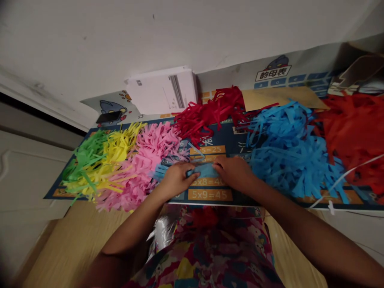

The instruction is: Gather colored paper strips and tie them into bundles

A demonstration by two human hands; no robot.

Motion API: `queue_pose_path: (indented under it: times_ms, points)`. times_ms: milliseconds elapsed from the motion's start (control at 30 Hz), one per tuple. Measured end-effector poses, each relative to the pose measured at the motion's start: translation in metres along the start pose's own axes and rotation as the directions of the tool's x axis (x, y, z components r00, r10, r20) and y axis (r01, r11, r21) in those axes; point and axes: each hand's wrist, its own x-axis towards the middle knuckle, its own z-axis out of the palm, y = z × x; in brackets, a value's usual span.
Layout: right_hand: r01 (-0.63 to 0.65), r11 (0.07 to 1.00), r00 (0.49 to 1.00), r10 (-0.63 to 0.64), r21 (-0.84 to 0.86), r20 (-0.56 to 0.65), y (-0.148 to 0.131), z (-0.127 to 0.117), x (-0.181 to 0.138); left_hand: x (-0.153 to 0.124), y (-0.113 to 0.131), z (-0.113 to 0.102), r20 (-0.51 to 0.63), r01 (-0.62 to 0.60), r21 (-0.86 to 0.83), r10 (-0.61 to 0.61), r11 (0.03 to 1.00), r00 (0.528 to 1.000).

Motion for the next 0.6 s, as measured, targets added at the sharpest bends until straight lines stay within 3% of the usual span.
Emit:
queue_pose_path:
  times_ms: [100, 200, 267, 367, 467, 600]
  points:
    - [0.165, 0.981, 0.986, -0.168, 0.102, 0.017, 0.003, 0.001, -0.009, -0.001, -0.004, -0.001, 0.016, -0.152, -0.03, 0.152, 0.988, 0.988]
    - [0.352, 0.926, 0.933, -0.359, 0.139, 0.023, 0.01, 0.005, -0.029, -0.009, -0.008, -0.002, 0.101, -0.286, -0.054, 0.29, 0.957, 0.952]
    - [0.389, 0.907, 0.918, -0.396, 0.162, 0.012, 0.014, 0.01, -0.04, -0.015, -0.01, -0.002, 0.146, -0.337, -0.047, 0.34, 0.94, 0.929]
    - [0.289, 0.934, 0.956, -0.294, 0.211, -0.008, 0.015, 0.012, -0.044, -0.02, -0.009, 0.001, 0.144, -0.306, 0.039, 0.298, 0.951, 0.944]
    - [0.093, 0.966, 0.995, -0.101, 0.242, 0.021, 0.01, 0.007, -0.034, -0.015, -0.003, 0.006, 0.101, -0.176, 0.163, 0.161, 0.971, 0.982]
    - [-0.098, 0.992, 0.994, 0.094, 0.082, 0.058, 0.003, 0.001, -0.013, -0.002, 0.006, 0.01, 0.022, 0.034, 0.322, -0.043, 0.946, 0.999]
